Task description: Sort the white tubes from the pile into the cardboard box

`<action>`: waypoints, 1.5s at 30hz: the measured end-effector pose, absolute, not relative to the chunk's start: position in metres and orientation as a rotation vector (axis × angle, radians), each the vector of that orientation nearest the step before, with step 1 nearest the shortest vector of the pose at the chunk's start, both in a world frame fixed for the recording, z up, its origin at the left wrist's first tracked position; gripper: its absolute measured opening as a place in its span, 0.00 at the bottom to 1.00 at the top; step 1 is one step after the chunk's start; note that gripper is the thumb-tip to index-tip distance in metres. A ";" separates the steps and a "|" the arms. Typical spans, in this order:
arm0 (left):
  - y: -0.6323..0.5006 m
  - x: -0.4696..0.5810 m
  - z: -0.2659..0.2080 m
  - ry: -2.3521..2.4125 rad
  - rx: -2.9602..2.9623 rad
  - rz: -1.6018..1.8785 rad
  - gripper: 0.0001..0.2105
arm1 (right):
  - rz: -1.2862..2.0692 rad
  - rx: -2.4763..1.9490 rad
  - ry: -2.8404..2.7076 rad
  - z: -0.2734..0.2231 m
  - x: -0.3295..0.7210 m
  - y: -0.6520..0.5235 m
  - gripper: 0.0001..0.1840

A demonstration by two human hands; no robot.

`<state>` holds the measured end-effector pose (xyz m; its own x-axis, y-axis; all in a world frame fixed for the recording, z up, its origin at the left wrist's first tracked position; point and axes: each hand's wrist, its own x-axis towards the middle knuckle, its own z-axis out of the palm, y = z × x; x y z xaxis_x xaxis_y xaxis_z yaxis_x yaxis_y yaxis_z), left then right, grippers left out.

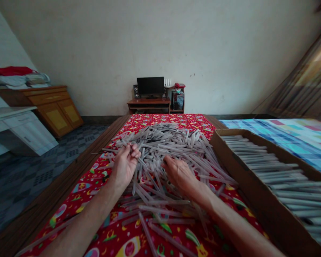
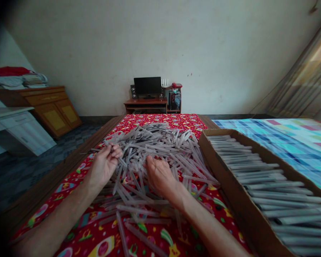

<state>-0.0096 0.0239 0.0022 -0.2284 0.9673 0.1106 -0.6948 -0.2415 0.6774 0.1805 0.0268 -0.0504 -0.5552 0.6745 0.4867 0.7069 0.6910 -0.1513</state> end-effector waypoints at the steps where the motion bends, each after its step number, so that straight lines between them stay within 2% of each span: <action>1: 0.023 -0.010 0.004 0.563 0.598 1.746 0.07 | 0.020 -1.065 -2.426 -0.043 0.177 0.025 0.10; 5: 0.016 -0.006 0.011 0.442 0.583 1.745 0.11 | 0.330 -0.909 -2.469 -0.027 0.165 0.013 0.06; 9: 0.010 0.000 0.014 0.397 0.613 1.706 0.14 | 0.463 -0.933 -2.380 -0.023 0.160 0.004 0.05; 23: 0.006 0.003 0.018 0.416 0.671 1.689 0.17 | 0.417 -0.903 -2.298 -0.028 0.161 0.003 0.05; 30: 0.003 0.004 0.022 0.457 0.703 1.742 0.18 | 0.399 -0.970 -2.273 -0.023 0.158 0.002 0.10; 39: 0.005 -0.003 0.024 0.432 0.684 1.761 0.17 | 1.024 -0.924 -1.903 -0.029 0.156 0.016 0.13; 45: 0.007 -0.004 0.021 0.416 0.674 1.763 0.16 | 1.661 -0.788 -1.266 -0.024 0.154 0.021 0.15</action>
<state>-0.0044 0.0070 0.0206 -0.1893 0.9547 0.2294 -0.7515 -0.2913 0.5920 0.1536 0.0207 -0.0244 -0.4127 0.9106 0.0240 -0.2645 -0.0946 -0.9597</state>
